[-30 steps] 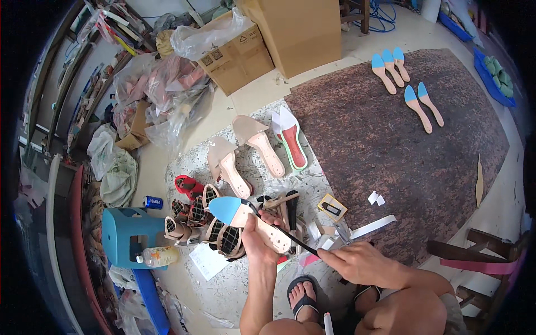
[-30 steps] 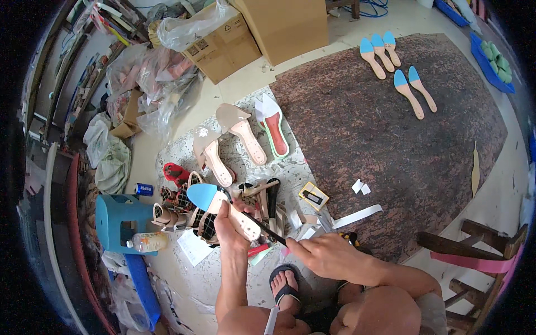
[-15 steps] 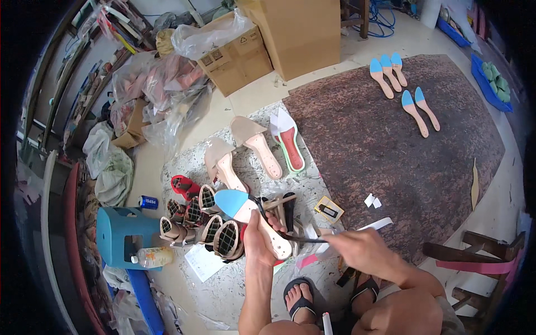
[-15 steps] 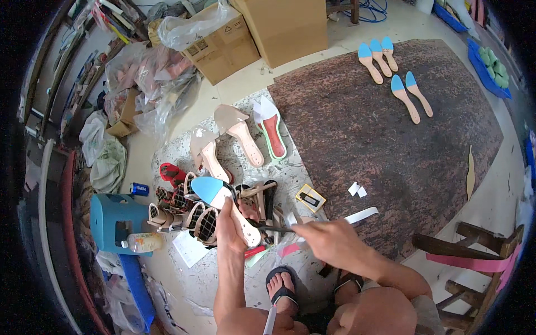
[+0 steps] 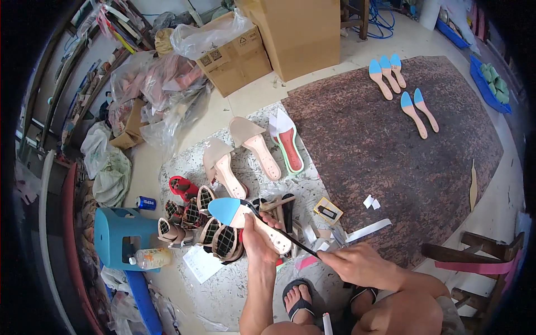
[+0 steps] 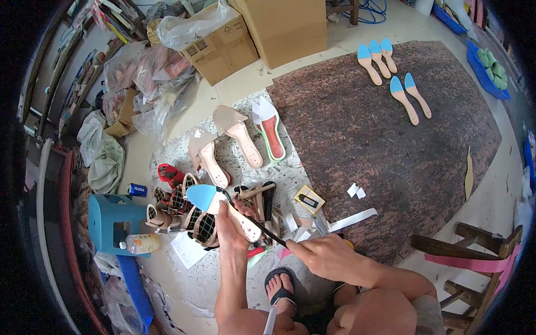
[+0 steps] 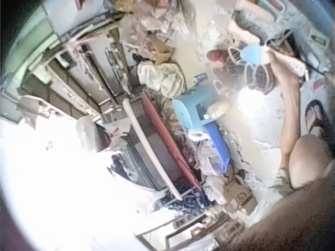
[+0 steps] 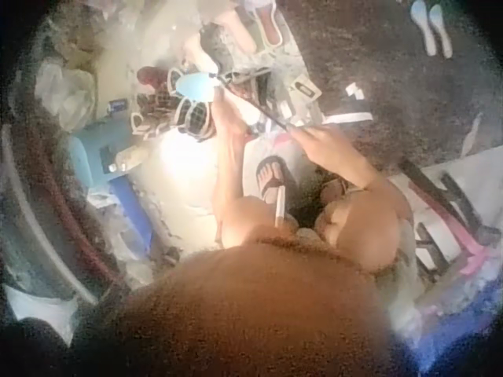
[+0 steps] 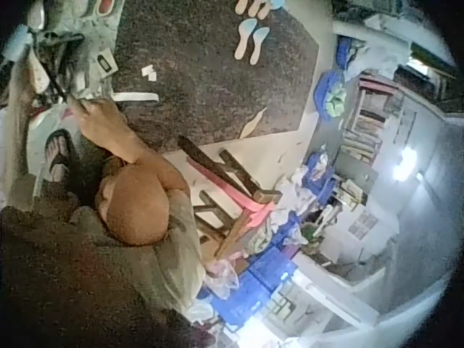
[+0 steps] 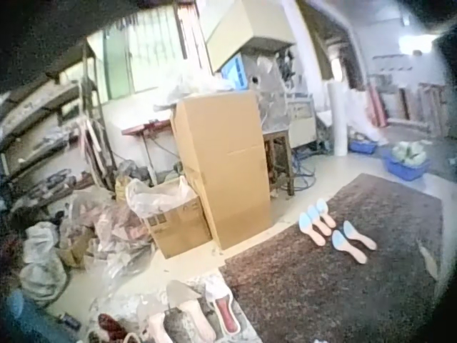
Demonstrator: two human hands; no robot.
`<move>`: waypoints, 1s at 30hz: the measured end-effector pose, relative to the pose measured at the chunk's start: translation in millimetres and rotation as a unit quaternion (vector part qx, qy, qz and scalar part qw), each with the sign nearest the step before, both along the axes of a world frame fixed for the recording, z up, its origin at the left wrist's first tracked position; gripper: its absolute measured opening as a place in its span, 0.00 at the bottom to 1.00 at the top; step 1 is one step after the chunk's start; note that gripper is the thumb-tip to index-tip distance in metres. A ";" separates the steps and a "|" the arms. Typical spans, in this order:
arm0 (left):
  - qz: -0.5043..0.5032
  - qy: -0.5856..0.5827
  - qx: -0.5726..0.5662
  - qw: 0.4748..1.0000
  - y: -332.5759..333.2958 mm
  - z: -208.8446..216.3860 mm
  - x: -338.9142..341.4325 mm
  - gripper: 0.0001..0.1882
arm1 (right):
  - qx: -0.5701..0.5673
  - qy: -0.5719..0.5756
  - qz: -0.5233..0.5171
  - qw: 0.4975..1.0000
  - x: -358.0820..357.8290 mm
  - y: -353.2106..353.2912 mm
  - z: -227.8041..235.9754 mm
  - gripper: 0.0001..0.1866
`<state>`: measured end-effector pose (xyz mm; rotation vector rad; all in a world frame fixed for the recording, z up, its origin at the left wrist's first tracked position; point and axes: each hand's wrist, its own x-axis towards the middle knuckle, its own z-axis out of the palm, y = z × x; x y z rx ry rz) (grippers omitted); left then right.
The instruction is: The person assembles slipper sandals by attaching black straps to light blue and beige soles. They use scissors to trim the straps and a hammer to secure them, working on one slipper at a time. The person also wipes the soles with a cloth during the process.
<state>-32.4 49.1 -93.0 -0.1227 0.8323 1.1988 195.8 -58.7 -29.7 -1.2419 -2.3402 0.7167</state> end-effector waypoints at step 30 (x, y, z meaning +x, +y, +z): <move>-0.216 0.398 0.036 0.891 -61.3 26.5 95.5 0.28 | -0.156 0.260 -0.298 0.905 -5.6 46.2 -24.3 0.10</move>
